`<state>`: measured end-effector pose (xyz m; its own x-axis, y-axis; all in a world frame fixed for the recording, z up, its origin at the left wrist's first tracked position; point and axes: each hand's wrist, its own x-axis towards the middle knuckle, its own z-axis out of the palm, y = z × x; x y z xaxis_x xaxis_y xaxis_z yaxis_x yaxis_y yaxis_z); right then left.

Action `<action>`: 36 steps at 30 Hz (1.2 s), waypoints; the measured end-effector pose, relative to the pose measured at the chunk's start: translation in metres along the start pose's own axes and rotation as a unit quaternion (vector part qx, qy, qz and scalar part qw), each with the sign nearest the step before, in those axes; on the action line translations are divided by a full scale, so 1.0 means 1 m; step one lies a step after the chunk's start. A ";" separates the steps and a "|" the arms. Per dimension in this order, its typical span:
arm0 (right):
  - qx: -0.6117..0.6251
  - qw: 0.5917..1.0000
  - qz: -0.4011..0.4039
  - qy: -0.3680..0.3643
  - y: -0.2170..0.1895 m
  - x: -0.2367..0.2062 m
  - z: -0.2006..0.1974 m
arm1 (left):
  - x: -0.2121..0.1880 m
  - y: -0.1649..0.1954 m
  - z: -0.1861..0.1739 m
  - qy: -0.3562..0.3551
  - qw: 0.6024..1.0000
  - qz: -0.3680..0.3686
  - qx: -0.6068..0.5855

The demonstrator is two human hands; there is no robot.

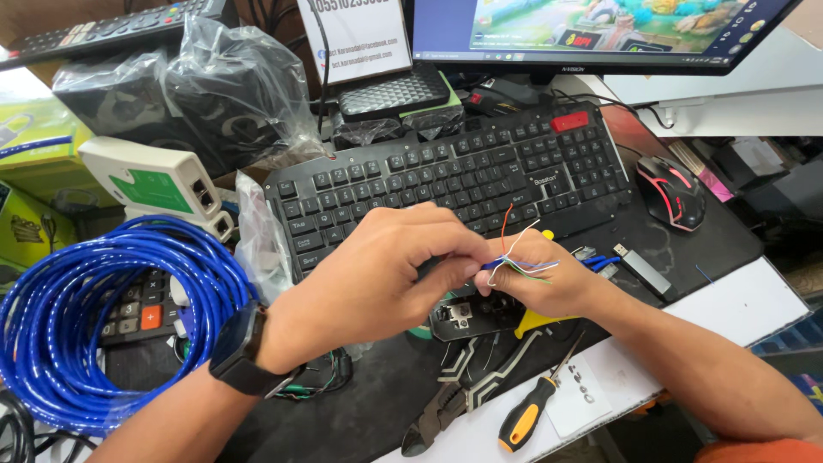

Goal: The person first holds a network cable tester showing green indicator lights, then works a coiled blue Ethernet cable: they strip the cable jacket with a crimping tool, separate and straighten the colored inner wires by hand, and align the wires to prepare them for termination.

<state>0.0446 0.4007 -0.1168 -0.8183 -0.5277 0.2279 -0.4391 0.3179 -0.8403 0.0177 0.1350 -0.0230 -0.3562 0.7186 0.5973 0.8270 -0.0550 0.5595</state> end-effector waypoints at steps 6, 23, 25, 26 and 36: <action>-0.010 1.000 -0.022 -0.002 0.017 -0.004 0.000 | -0.001 -0.003 0.011 0.053 0.998 -0.018 -0.042; 0.015 0.999 -0.031 0.008 -0.006 0.005 -0.002 | -0.004 -0.019 0.029 0.037 0.980 -0.179 -0.080; -0.024 0.999 0.020 0.011 -0.007 0.005 -0.002 | -0.007 -0.023 0.030 -0.004 0.963 -0.215 -0.163; -0.043 0.998 0.046 0.011 -0.007 0.005 -0.002 | -0.009 -0.026 0.032 -0.025 0.934 -0.278 -0.223; -0.022 0.998 -0.060 -0.023 -0.012 0.008 0.002 | -0.006 -0.039 0.045 0.114 0.929 -0.315 -0.158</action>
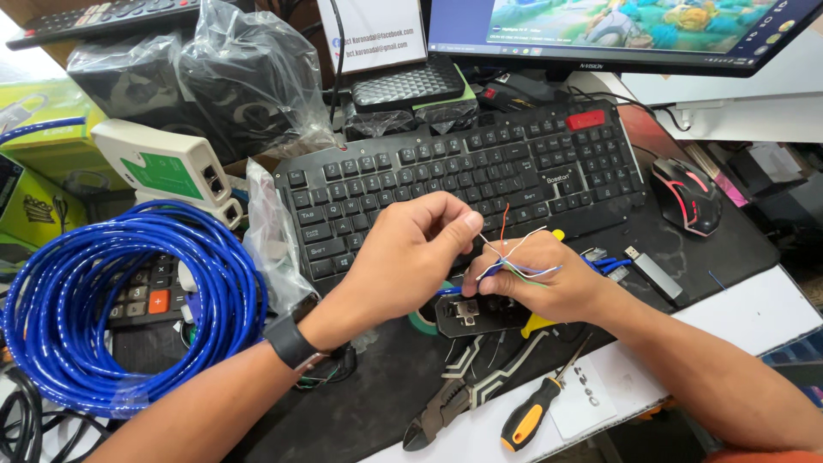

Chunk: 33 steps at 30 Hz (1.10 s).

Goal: The person first holds a network cable tester showing green indicator lights, then works a coiled blue Ethernet cable: they strip the cable jacket with a crimping tool, separate and straighten the colored inner wires by hand, and align the wires to prepare them for termination.

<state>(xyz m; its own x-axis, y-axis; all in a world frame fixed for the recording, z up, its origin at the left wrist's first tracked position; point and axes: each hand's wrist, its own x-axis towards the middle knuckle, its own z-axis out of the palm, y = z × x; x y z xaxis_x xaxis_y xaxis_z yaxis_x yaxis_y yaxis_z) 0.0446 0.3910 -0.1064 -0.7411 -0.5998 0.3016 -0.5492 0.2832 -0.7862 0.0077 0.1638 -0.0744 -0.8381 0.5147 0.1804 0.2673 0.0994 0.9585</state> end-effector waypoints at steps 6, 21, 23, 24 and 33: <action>0.008 1.000 -0.004 0.008 0.003 -0.001 0.002 | -0.010 0.018 0.001 0.068 0.974 0.145 0.160; 0.001 0.999 0.037 0.025 0.004 -0.004 -0.001 | -0.012 0.043 -0.036 -0.092 0.854 0.409 0.308; 0.016 0.998 0.051 0.026 0.004 -0.004 -0.002 | -0.013 0.045 -0.036 -0.080 0.816 0.436 0.371; -0.008 0.998 0.050 0.027 0.004 -0.004 -0.001 | -0.013 0.045 -0.036 -0.076 0.796 0.448 0.401; -0.048 0.997 0.048 0.022 0.000 -0.001 -0.001 | -0.015 0.041 -0.036 -0.031 0.733 0.512 0.447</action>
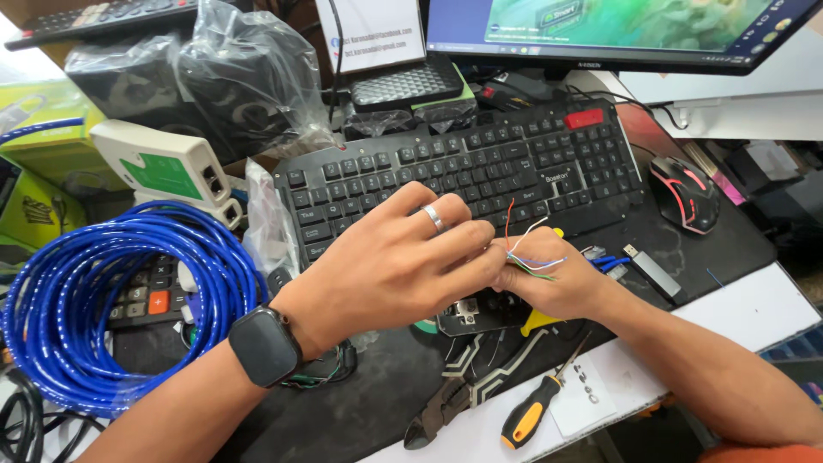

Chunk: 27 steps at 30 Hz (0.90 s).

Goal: The person first holds a network cable tester showing green indicator lights, then works a coiled blue Ethernet cable: they strip the cable jacket with a crimping tool, separate and straighten the colored inner wires by hand, and align the wires to prepare them for termination.

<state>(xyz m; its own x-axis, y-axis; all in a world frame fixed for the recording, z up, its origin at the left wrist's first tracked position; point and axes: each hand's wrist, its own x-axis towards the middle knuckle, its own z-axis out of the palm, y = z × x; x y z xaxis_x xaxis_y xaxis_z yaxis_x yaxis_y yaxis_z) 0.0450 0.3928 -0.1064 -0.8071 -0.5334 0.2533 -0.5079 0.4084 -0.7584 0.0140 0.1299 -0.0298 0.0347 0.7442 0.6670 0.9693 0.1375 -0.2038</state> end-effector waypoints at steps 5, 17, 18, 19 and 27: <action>0.054 0.998 -0.034 -0.008 0.001 0.001 0.001 | 0.004 0.003 -0.003 -0.041 0.988 -0.081 -0.122; 0.028 0.998 -0.058 -0.016 -0.005 -0.002 0.000 | 0.007 0.003 0.005 -0.010 0.920 -0.232 -0.315; 0.022 0.997 -0.067 -0.018 -0.005 -0.002 0.000 | 0.008 0.003 0.006 -0.009 0.922 -0.232 -0.309; 0.017 0.997 -0.074 -0.019 -0.006 -0.002 -0.001 | 0.009 0.003 0.006 -0.009 0.921 -0.233 -0.311; 0.034 0.996 -0.084 -0.009 -0.002 -0.008 -0.005 | 0.020 0.004 0.002 -0.091 0.900 -0.252 -0.343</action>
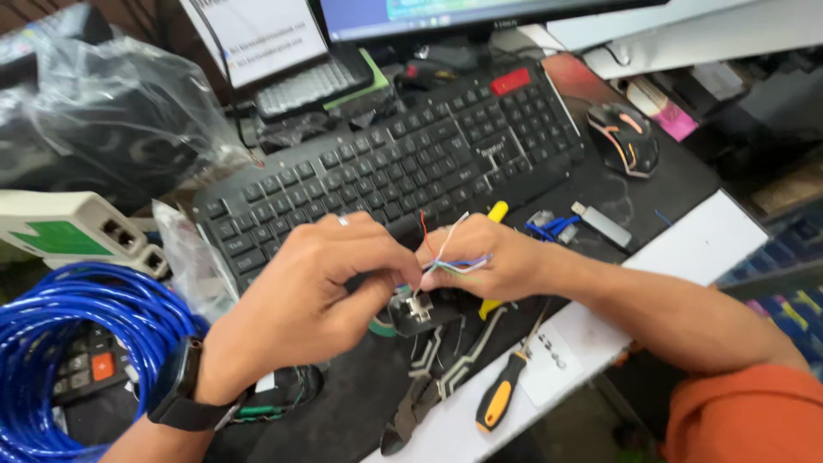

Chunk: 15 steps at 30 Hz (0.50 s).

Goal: The person first holds a network cable tester showing green indicator lights, then works a coiled blue Ethernet cable: they strip the cable jacket with a crimping tool, separate and straighten the colored inner wires by hand, and align the wires to prepare them for termination.

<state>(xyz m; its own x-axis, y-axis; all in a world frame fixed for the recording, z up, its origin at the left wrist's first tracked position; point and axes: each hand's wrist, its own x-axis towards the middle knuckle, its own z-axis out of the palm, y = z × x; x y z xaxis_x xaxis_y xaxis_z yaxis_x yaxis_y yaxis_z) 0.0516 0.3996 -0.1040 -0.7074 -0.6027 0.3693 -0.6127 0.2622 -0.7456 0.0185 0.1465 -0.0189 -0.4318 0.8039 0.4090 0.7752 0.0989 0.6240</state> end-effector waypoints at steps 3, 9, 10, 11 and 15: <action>0.013 1.000 -0.004 -0.004 0.002 0.002 -0.001 | 0.002 -0.005 -0.002 -0.041 0.998 0.001 -0.043; 0.043 0.997 0.056 -0.015 0.007 0.002 -0.001 | 0.000 -0.020 0.001 -0.055 0.970 -0.030 -0.233; 0.044 0.998 0.043 -0.014 0.007 0.002 -0.001 | 0.001 -0.023 0.004 -0.038 0.960 -0.050 -0.273; 0.045 0.998 0.029 -0.013 0.007 0.003 -0.001 | 0.003 -0.025 0.008 -0.021 0.948 -0.071 -0.311; 0.036 0.998 0.043 -0.023 0.009 0.005 -0.001 | 0.000 -0.031 0.009 0.037 0.984 -0.039 -0.170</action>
<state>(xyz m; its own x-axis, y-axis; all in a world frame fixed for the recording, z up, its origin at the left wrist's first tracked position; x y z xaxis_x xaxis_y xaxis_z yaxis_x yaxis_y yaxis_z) 0.0418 0.3999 -0.1084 -0.7384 -0.6143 0.2782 -0.5222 0.2597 -0.8123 -0.0014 0.1491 -0.0444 -0.5260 0.7557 0.3902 0.5443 -0.0534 0.8372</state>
